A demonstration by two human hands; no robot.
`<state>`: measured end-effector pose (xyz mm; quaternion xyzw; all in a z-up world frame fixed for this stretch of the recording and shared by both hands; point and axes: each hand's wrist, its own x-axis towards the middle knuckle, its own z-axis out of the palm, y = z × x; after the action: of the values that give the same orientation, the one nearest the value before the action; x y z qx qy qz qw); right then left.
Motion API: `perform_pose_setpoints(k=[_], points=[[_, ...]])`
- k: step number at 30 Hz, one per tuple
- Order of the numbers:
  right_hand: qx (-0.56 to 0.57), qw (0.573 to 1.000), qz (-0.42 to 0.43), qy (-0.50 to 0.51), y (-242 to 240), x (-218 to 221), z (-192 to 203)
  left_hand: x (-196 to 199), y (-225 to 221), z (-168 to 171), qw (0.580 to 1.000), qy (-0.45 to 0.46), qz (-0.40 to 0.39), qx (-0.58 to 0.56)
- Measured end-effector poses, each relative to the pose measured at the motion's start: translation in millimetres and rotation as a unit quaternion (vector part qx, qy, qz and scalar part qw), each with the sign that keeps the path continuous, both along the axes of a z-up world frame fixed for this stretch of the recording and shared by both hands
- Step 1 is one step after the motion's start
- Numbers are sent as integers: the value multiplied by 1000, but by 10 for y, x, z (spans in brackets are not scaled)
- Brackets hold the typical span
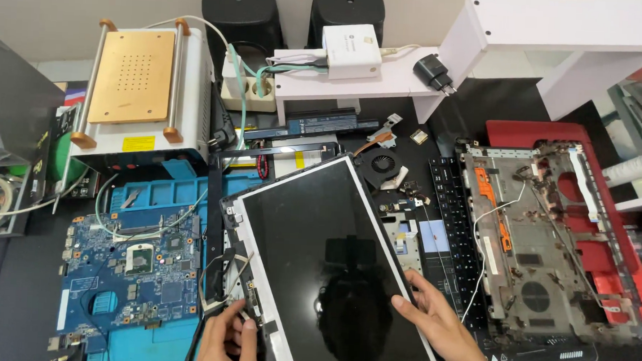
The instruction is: The person works at a repair bench on a partially disassembled laptop. They lift and reposition the laptop's rear cover and screen assembly, peel adhesive tape strips from the inside of the cover, and manipulate a flat ribbon cable and small connectors along the panel edge by hand.
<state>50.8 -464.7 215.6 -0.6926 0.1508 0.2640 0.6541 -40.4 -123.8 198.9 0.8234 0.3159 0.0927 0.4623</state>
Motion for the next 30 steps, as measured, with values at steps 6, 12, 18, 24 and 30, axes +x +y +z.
perform_pose_setpoints(k=[6, 12, 18, 24, 30], points=[[15, 999, 39, -5, 162, 70, 289, -41, -51, -161, 1000, -4, -15, 8], [-97, 993, 35, -53, 341, 84, 677, -169, -176, -435, 997, 11, -63, 31], [-335, 925, -1, -181, 614, -82, 994, -181, -326, -331, 997, 20, -68, 16], [-433, 836, -13, -336, 672, -215, 721, -152, -374, -109, 998, 15, -19, -64], [-327, 920, -54, -212, 671, -95, 801, -159, -261, -124, 952, 34, 37, -303]])
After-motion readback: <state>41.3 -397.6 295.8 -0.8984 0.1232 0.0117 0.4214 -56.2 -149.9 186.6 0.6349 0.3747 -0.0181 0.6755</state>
